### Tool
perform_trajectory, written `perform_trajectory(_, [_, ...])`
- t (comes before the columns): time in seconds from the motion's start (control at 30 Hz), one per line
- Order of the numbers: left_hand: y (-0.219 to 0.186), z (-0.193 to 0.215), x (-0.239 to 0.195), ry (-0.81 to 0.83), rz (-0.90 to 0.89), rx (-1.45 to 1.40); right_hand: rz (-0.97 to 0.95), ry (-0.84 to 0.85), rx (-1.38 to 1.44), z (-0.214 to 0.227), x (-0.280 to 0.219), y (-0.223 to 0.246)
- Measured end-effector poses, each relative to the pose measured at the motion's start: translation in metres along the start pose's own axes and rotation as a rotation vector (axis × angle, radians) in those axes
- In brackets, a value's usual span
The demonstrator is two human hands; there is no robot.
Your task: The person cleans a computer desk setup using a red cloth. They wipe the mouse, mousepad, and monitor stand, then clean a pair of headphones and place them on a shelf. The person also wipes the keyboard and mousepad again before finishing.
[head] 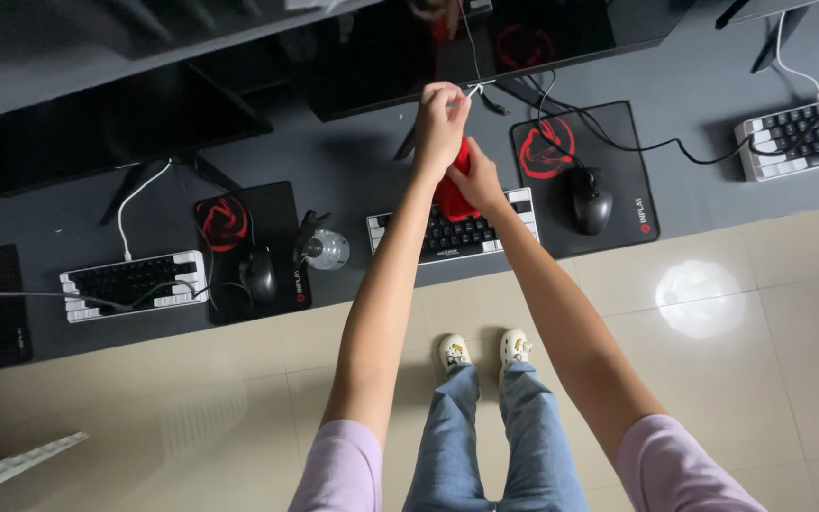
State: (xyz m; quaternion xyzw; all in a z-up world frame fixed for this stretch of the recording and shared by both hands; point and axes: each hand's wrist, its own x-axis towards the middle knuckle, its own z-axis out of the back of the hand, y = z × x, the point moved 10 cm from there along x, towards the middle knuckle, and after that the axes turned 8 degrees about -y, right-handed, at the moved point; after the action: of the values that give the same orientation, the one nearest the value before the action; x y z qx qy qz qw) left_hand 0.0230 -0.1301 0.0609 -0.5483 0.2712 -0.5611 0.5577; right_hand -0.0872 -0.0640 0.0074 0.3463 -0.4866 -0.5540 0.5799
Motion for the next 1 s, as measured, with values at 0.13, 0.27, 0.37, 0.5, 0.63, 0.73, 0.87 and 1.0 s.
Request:
perform_trajectory(0.13, [0.018, 0.009, -0.007, 0.029, 0.064, 0.056, -0.012, 0.068, -0.085, -0.008, 0.004, -0.017])
perform_trajectory(0.27, [0.004, 0.031, -0.014, -0.017, -0.041, 0.018, 0.019, 0.021, -0.131, -0.003, 0.01, 0.001])
perform_trajectory(0.37, [0.001, 0.046, -0.029, -0.038, -0.052, 0.182, 0.043, 0.002, -0.116, 0.0, -0.001, 0.019])
perform_trajectory(0.5, [-0.021, 0.058, -0.035, 0.017, -0.002, 0.285, 0.024, 0.006, -0.107, -0.006, -0.007, 0.019])
perform_trajectory(0.63, [-0.044, 0.06, -0.035, -0.023, -0.172, 0.359, -0.006, 0.043, -0.155, -0.015, -0.006, -0.008])
perform_trajectory(0.73, [-0.033, 0.058, -0.032, -0.001, -0.06, 0.199, -0.009, 0.085, -0.221, -0.025, -0.006, -0.024])
perform_trajectory(0.87, [-0.001, 0.072, -0.034, -0.084, 0.05, 0.053, -0.132, 0.22, -0.46, -0.043, -0.004, -0.029])
perform_trajectory(1.0, [-0.008, 0.101, -0.039, -0.177, 0.107, 0.11, -0.202, 0.342, -0.742, -0.059, -0.007, -0.036])
